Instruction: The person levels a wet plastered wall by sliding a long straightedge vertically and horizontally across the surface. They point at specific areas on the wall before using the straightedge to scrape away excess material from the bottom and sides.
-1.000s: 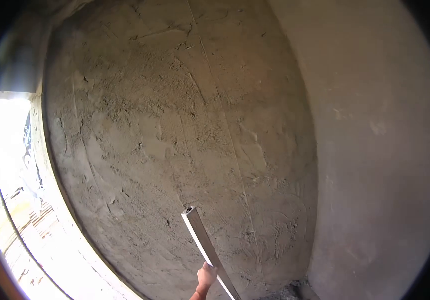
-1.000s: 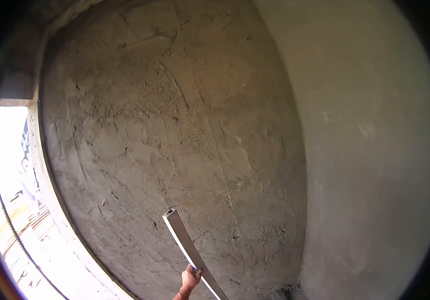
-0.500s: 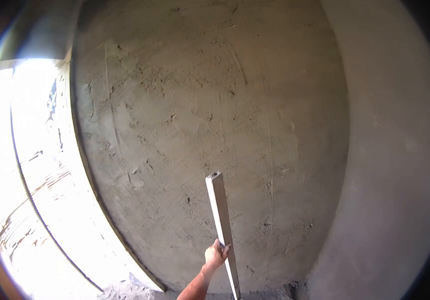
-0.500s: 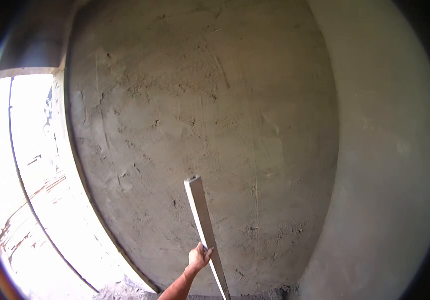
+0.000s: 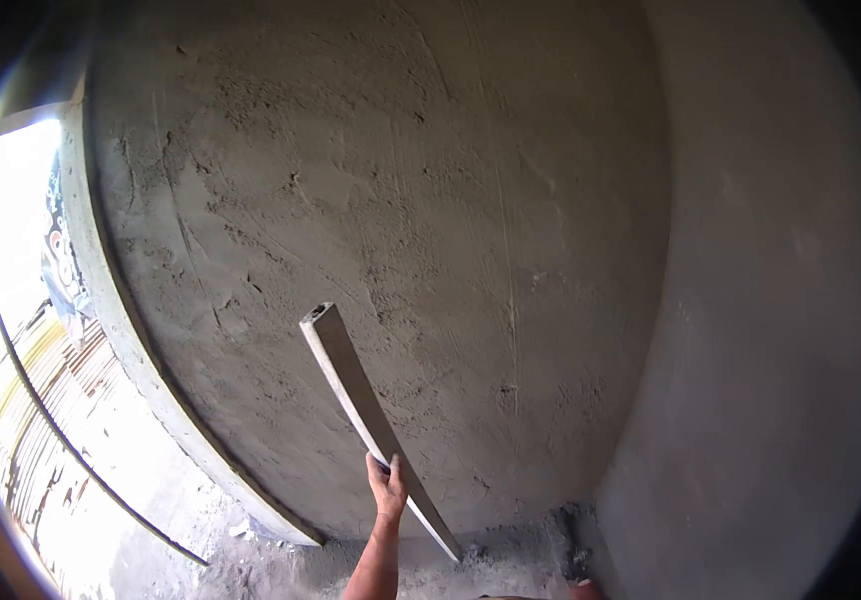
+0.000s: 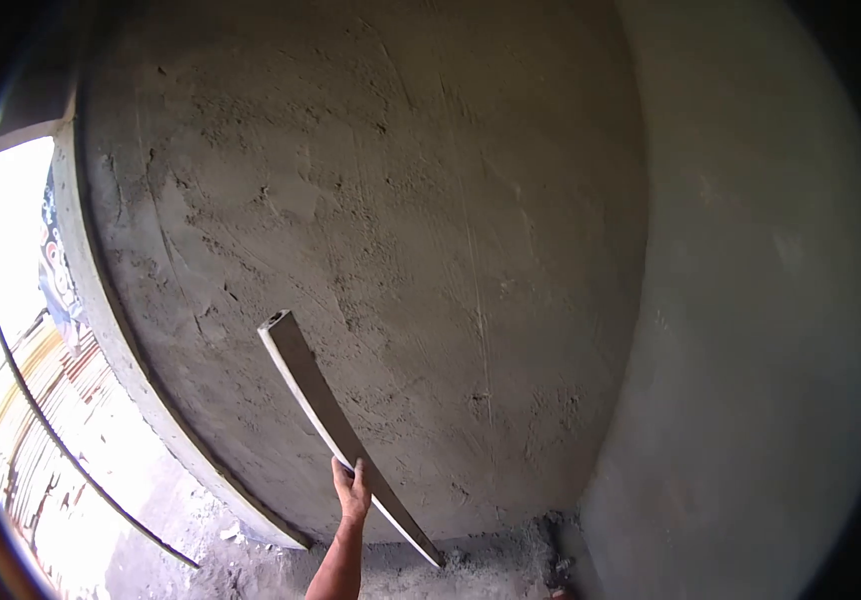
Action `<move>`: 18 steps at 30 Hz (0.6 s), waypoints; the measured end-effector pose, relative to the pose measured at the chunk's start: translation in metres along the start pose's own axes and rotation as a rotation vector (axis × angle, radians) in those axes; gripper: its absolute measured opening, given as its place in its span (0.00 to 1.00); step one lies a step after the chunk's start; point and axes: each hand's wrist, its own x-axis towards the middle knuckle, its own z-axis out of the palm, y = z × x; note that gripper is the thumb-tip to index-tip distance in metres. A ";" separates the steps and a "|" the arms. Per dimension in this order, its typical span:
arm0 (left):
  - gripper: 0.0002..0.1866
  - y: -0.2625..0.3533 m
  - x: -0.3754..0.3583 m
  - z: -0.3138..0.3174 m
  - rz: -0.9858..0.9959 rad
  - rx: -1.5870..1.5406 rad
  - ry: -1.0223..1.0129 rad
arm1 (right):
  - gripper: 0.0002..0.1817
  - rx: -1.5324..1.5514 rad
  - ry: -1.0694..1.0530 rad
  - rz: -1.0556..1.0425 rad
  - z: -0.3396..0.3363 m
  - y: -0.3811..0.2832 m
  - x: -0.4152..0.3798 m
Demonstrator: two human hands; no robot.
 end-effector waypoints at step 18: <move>0.17 -0.077 -0.063 -0.102 -0.242 -0.047 0.089 | 0.32 -0.024 0.198 0.142 -0.015 0.082 -0.068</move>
